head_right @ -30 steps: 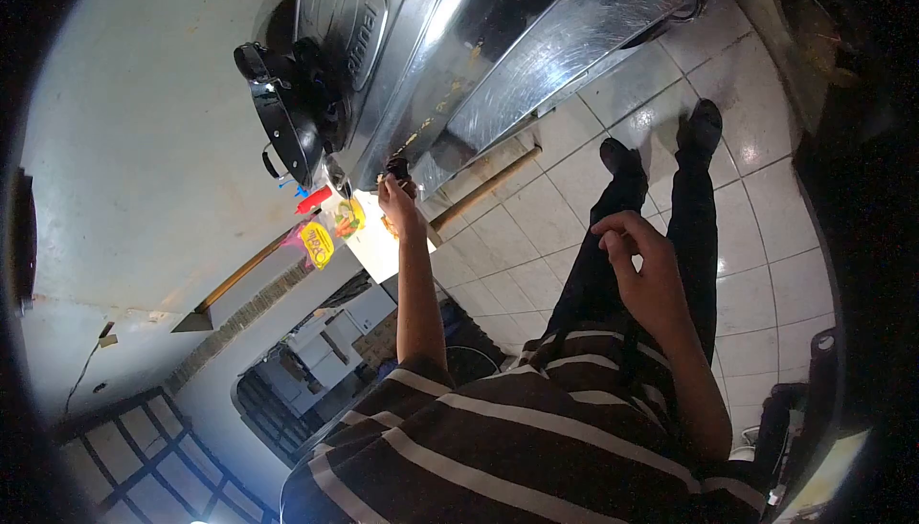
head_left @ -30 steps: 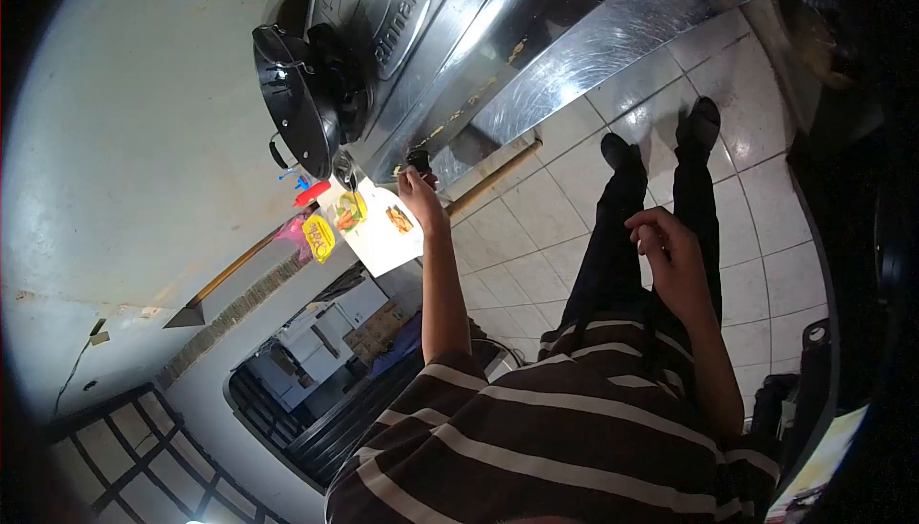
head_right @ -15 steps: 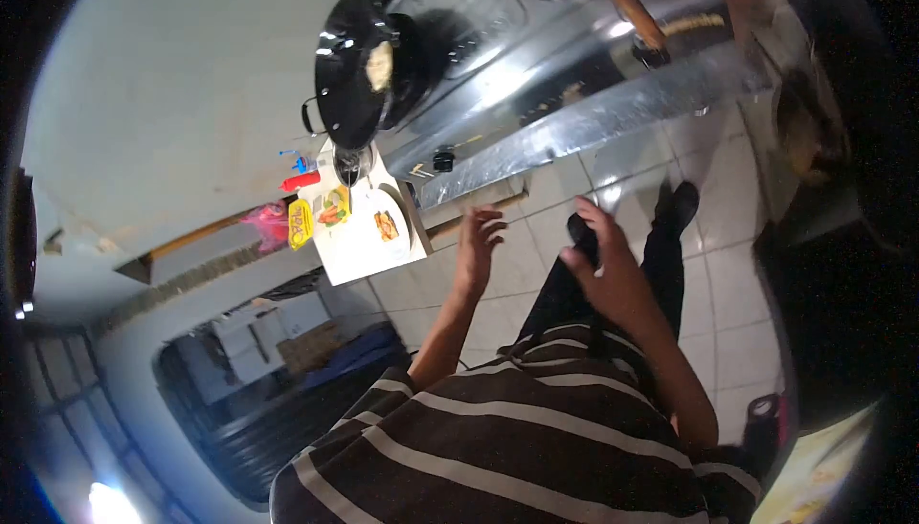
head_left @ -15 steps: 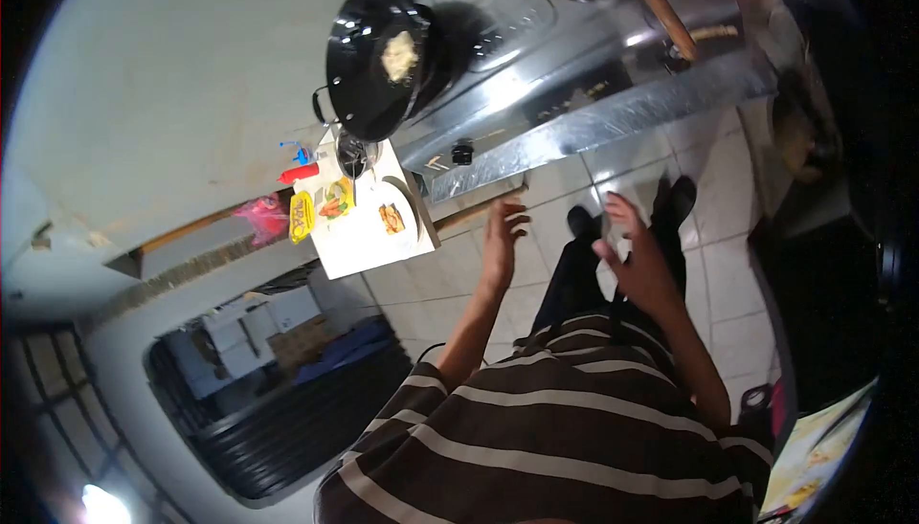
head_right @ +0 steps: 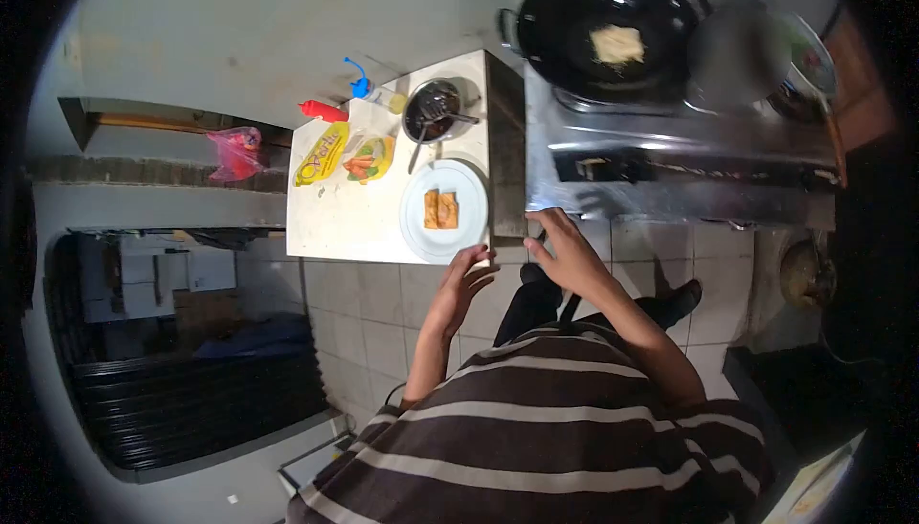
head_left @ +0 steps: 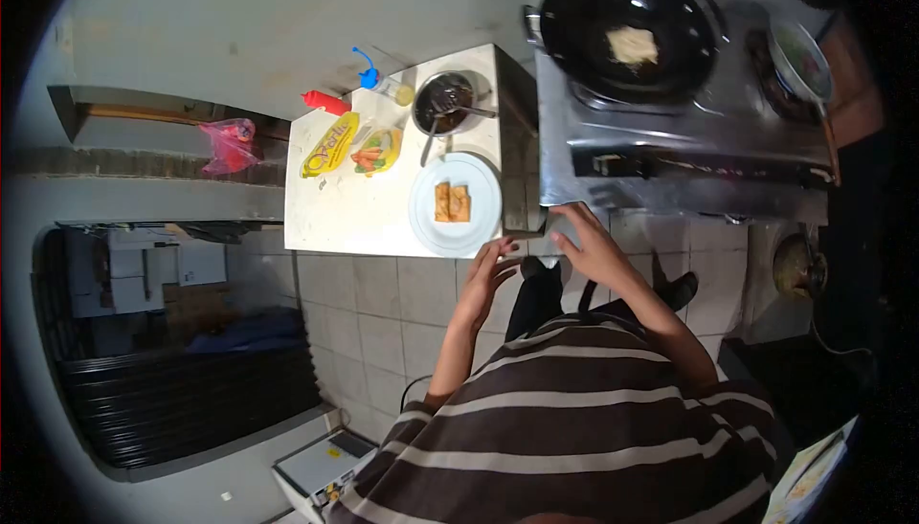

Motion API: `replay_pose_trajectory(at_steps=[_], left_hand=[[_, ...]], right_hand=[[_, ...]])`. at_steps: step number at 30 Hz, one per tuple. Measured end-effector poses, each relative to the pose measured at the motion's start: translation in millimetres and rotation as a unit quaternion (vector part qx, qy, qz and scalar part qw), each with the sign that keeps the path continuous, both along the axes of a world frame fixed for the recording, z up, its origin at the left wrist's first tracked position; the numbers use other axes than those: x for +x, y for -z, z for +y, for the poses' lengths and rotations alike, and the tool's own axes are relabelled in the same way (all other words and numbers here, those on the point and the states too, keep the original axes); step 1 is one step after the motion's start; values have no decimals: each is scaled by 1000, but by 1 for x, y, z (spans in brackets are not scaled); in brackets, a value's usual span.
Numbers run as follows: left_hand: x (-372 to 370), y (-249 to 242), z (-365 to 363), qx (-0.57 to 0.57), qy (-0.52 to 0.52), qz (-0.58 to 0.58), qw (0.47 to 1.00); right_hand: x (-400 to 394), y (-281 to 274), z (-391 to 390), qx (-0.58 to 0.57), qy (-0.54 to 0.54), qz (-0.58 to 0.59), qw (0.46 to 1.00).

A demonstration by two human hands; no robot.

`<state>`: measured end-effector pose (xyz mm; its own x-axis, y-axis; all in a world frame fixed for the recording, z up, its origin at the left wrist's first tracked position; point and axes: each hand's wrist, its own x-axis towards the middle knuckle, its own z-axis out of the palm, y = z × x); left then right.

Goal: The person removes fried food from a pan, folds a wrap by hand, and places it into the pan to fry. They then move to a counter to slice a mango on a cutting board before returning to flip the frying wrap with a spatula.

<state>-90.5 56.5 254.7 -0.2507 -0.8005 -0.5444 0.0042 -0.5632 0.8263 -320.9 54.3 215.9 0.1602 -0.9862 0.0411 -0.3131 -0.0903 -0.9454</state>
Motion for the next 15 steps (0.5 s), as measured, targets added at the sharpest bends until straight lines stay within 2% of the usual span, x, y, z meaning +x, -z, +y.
replay_pose_trajectory(at_steps=[3, 5, 6, 7, 9, 10, 11, 13, 15], left_hand=[[92, 4, -14, 6, -53, -3, 999], [147, 4, -12, -5, -126, -7, 992], [169, 3, -8, 2, -131, -1, 991], [188, 2, -7, 5, -163, -8, 987], [221, 7, -12, 6, -193, -8, 981], [234, 11, -14, 30, -200, -11, 979], [244, 17, -13, 59, -206, -18, 977], [250, 14, -20, 80, -207, -30, 975], [254, 17, -28, 74, -213, 28, 974]], right_hand=[[70, 36, -78, 52, 58, -113, 991], [107, 38, -128, 223, 100, -305, 920], [119, 37, -147, 281, 88, -346, 891], [132, 43, -162, 284, 88, -340, 892], [154, 68, -193, 336, 89, -417, 840], [164, 78, -206, 293, 112, -472, 824], [167, 89, -219, 298, 115, -466, 825], [179, 100, -240, 261, 272, -470, 798], [184, 109, -252, 275, 307, -447, 794]])
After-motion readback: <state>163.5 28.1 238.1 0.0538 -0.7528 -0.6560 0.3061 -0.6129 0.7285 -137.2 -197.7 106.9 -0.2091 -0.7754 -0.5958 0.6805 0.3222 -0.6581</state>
